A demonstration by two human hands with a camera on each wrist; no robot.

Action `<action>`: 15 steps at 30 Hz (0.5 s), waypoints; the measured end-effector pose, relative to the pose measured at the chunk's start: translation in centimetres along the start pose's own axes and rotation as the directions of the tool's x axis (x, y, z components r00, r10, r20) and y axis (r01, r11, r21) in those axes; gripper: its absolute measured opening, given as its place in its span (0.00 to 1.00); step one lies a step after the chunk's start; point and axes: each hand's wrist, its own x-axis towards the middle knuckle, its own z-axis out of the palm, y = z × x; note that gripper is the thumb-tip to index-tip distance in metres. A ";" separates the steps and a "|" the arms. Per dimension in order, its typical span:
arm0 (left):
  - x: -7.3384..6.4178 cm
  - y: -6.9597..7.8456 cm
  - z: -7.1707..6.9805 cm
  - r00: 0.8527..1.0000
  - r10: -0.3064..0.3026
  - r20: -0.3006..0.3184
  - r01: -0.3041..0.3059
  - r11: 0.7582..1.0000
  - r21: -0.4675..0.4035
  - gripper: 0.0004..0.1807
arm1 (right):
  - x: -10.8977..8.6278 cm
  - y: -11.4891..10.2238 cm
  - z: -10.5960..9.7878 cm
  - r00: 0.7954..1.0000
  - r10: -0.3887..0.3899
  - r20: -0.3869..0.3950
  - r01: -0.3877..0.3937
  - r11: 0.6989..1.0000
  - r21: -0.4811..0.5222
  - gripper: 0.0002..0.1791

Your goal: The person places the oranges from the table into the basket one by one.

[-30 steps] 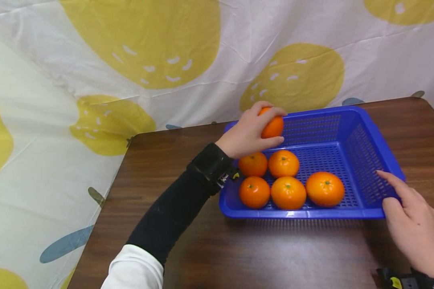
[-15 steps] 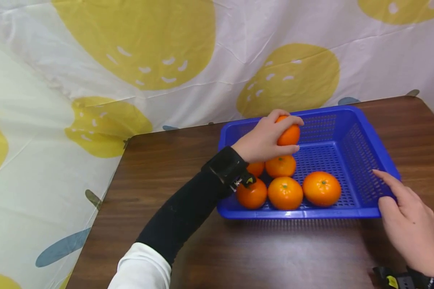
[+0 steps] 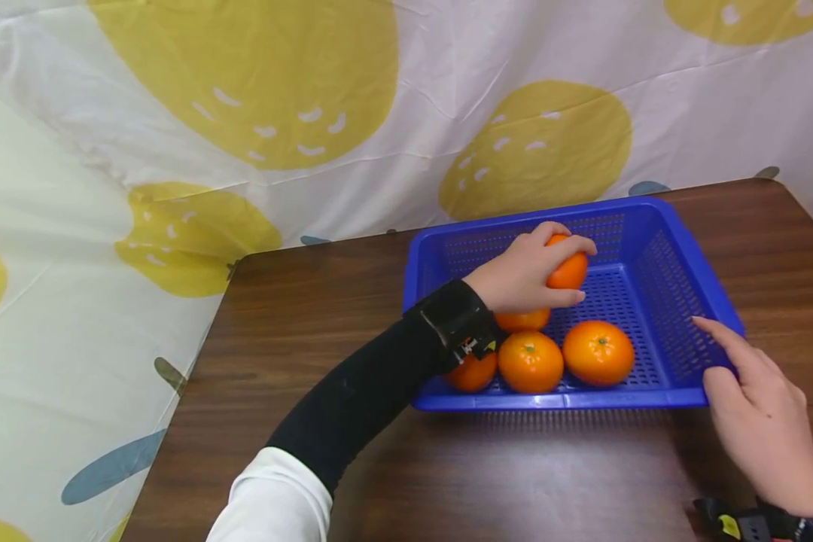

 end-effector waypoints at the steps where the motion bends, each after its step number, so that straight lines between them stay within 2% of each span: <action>1: 0.1 0.1 0.1 1.000 0.002 0.005 -0.002 1.000 0.010 0.33 | 0.0 -0.1 0.0 1.000 -0.005 -0.001 0.005 1.000 0.005 0.35; 6: 0.3 0.2 0.7 0.998 -0.026 0.054 0.026 1.000 0.001 0.34 | -0.1 -0.7 0.0 1.000 0.009 0.021 -0.009 1.000 0.005 0.34; 9: 0.4 0.3 1.1 0.997 -0.030 0.073 0.031 0.999 -0.017 0.34 | -0.2 -1.1 0.1 0.997 0.048 0.053 -0.048 0.999 -0.017 0.35; 15: 0.9 0.7 1.6 0.996 -0.009 0.090 0.008 1.000 0.017 0.35 | -0.3 -1.2 0.0 0.996 0.065 0.068 -0.063 0.998 -0.030 0.36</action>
